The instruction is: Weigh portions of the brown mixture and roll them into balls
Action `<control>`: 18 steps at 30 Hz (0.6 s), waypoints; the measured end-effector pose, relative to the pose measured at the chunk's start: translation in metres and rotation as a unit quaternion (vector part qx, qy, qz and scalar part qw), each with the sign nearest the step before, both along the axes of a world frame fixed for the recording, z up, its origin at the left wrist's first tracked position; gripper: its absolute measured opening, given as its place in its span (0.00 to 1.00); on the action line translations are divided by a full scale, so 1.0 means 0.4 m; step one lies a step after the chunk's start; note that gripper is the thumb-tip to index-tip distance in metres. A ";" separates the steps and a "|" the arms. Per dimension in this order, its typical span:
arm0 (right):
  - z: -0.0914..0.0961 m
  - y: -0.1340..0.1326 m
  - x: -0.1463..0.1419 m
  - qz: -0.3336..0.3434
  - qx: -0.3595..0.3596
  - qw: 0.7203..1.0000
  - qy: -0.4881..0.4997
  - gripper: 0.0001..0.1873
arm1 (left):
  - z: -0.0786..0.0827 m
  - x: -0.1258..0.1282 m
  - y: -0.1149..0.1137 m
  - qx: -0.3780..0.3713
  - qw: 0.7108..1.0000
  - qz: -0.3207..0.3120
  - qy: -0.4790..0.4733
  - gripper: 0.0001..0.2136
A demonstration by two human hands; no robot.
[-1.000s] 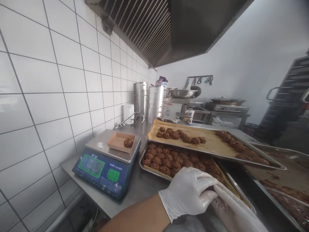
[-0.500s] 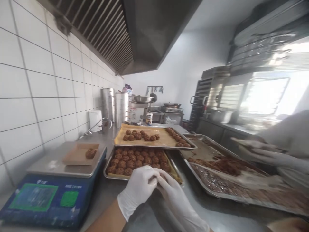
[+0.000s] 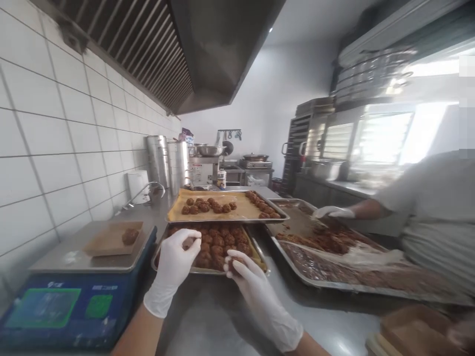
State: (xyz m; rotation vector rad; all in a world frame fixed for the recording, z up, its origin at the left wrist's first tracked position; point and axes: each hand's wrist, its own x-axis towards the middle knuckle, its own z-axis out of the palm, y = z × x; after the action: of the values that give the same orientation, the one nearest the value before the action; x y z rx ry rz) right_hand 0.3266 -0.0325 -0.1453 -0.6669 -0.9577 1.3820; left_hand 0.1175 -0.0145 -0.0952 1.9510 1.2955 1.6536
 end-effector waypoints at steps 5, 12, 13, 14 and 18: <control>-0.002 0.002 -0.007 0.025 -0.018 0.999 0.012 0.14 | 0.130 -0.251 -0.018 -0.021 0.969 0.187 0.162 0.09; 0.002 -0.003 -0.002 0.030 -0.019 0.999 -0.008 0.16 | 0.150 -0.441 0.069 -0.143 0.892 0.218 0.369 0.09; 0.001 -0.002 0.000 0.029 -0.018 0.999 -0.008 0.16 | 0.138 -0.445 0.080 -0.148 0.889 0.212 0.379 0.08; -0.001 0.000 0.002 0.027 -0.018 0.999 -0.007 0.16 | 0.129 -0.449 0.088 -0.152 0.886 0.207 0.386 0.08; -0.009 0.010 0.004 0.024 -0.020 1.000 -0.002 0.17 | 0.147 -0.478 0.092 -0.168 0.889 0.176 0.388 0.12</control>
State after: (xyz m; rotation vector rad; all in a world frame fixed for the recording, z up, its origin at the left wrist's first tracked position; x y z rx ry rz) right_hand 0.3280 -0.0283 -0.1490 -0.6802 -0.9560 1.4454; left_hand -0.0737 0.0222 -0.0364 2.3171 2.1466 0.6280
